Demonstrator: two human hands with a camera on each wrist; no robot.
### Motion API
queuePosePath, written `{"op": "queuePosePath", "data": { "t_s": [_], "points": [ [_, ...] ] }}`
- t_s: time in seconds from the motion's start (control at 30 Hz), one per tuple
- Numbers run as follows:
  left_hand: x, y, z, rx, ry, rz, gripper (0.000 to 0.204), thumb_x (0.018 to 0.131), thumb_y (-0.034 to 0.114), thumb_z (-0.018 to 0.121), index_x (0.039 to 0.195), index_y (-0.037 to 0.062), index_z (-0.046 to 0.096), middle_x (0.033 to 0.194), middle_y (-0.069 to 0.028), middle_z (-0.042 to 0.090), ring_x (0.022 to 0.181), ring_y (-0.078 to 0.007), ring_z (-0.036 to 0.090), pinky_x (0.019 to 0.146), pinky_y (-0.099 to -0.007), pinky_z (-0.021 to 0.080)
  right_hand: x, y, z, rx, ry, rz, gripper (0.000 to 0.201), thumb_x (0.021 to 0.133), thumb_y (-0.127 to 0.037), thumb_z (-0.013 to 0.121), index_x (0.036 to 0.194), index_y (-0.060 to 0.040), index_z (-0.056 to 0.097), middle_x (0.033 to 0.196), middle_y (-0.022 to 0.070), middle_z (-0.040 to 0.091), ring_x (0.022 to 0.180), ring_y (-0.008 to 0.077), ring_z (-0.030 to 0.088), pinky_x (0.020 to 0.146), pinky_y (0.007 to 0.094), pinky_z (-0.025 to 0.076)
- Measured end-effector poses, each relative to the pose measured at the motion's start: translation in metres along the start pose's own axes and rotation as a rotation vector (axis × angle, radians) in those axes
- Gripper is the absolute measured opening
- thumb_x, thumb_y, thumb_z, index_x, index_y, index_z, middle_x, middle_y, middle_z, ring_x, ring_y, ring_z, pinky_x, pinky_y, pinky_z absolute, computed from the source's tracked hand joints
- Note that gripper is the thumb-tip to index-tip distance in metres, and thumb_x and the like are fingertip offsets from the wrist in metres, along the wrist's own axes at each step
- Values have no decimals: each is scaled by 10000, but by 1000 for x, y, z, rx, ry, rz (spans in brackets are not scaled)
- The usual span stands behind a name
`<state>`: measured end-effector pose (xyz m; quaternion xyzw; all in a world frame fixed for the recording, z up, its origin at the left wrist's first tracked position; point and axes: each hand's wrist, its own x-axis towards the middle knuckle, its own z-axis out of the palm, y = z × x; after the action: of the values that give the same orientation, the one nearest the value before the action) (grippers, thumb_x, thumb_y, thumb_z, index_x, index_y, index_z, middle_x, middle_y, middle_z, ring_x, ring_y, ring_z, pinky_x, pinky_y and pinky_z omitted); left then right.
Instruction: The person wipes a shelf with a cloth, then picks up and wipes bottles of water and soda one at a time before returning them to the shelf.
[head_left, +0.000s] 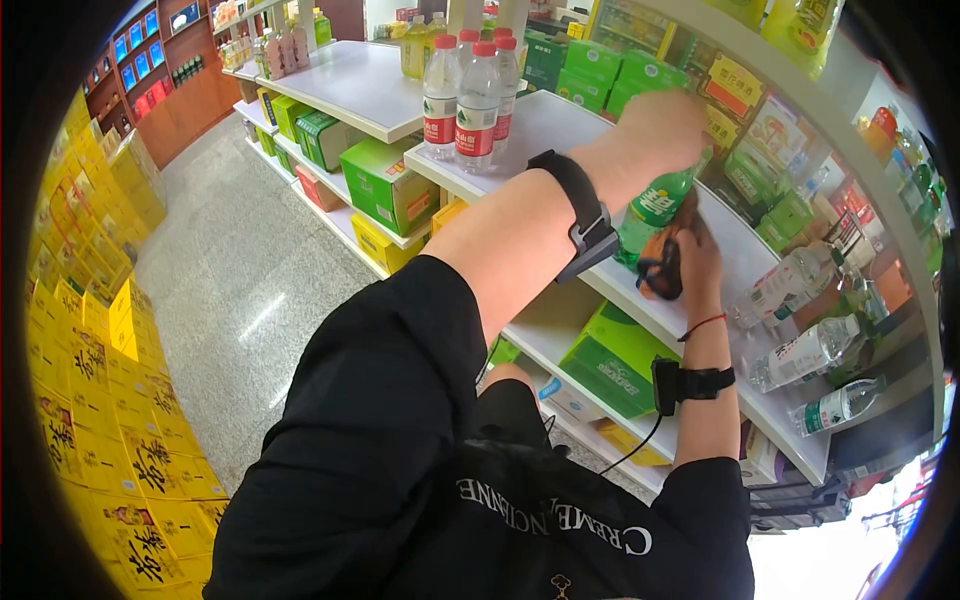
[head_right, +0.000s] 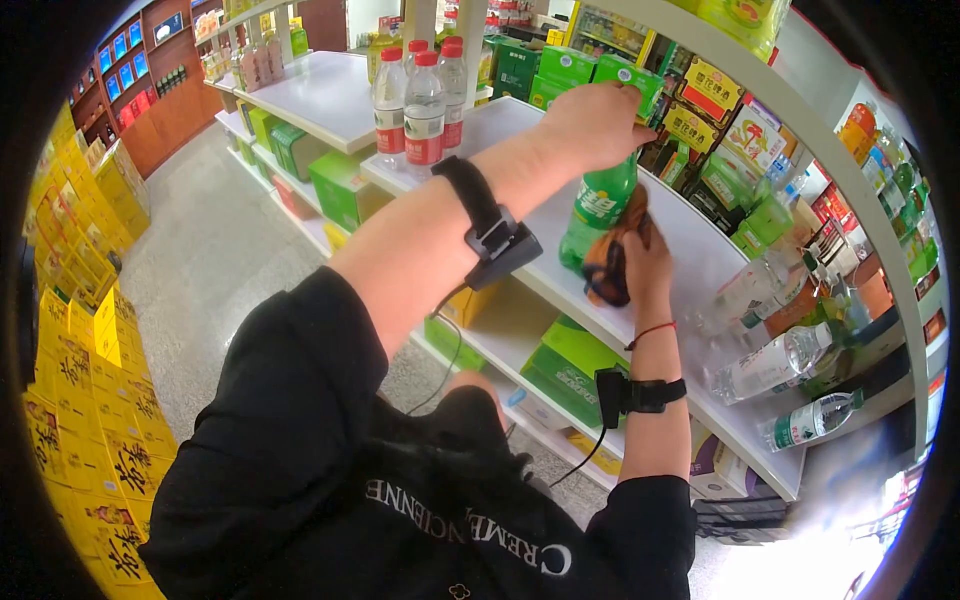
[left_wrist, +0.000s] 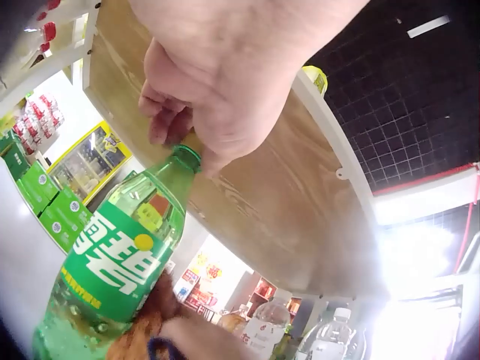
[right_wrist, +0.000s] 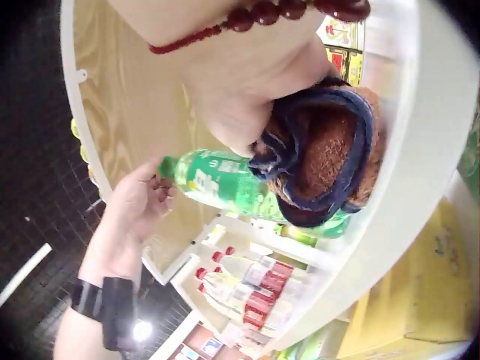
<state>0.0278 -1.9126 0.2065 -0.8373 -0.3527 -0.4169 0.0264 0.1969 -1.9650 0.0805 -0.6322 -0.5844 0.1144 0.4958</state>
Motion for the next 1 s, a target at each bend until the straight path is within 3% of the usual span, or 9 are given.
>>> {"op": "queuePosePath", "data": {
  "t_s": [0.03,0.2,0.3,0.37,0.53,0.67,0.83,0.93,1.0],
  "points": [
    [1,0,-1,-18,-2,-16,432,811,380,602,993,-11,578,946,-181,628,908,-350,608,774,-431,491,-4,3,-1,-191,-131,78,440,812,-170,495,1227,-28,528,1146,143,601,1071,239,552,918,315,406],
    [5,-2,-1,-60,-47,-68,491,790,415,618,1025,-12,560,946,-190,639,905,-358,613,776,-434,493,5,32,-7,-17,-170,-8,444,805,-166,478,1219,-15,533,1109,148,619,1051,252,569,911,316,412],
    [6,0,0,-72,-41,-86,497,790,412,613,1039,-14,549,947,-193,642,892,-364,616,771,-438,494,23,9,-21,-81,24,-398,449,822,-166,486,1242,-7,513,1137,158,597,1047,240,564,911,317,413],
    [6,1,3,-77,-36,-107,493,793,405,608,1041,-16,546,943,-193,643,885,-366,618,769,-439,494,17,-50,-28,351,219,-142,463,838,-169,504,1270,-6,487,1135,164,583,1041,241,557,915,322,410],
    [6,-1,16,-155,1,-136,391,847,356,549,1047,20,549,927,-196,646,873,-370,617,749,-448,491,16,-52,-8,177,267,-181,497,829,-191,539,1286,-11,466,1158,167,552,1055,262,540,924,338,400],
    [3,-9,9,-116,-30,-151,362,876,357,507,1046,41,553,914,-192,648,862,-365,620,736,-450,490,2,-12,12,49,219,-171,526,812,-195,541,1302,-26,449,1141,194,531,1076,315,523,933,354,401],
    [2,-17,6,-51,-81,-137,379,886,382,457,1020,47,571,893,-175,655,840,-350,627,725,-447,495,-14,21,16,-277,-29,-93,498,790,-159,536,1260,-2,487,1090,200,568,1022,322,550,909,368,420],
    [0,-10,-3,-5,-167,-113,371,876,363,445,1012,45,577,898,-171,656,841,-353,626,737,-450,496,-8,12,5,-149,-178,-115,473,788,-143,533,1234,13,507,1015,191,605,949,311,579,883,355,435],
    [1,-10,-5,6,-188,-73,370,869,355,440,1012,42,576,907,-173,654,853,-357,623,748,-451,495,-2,15,-1,-112,-95,-179,467,793,-138,532,1233,16,507,1007,182,614,938,297,585,872,343,439]
  ]
}}
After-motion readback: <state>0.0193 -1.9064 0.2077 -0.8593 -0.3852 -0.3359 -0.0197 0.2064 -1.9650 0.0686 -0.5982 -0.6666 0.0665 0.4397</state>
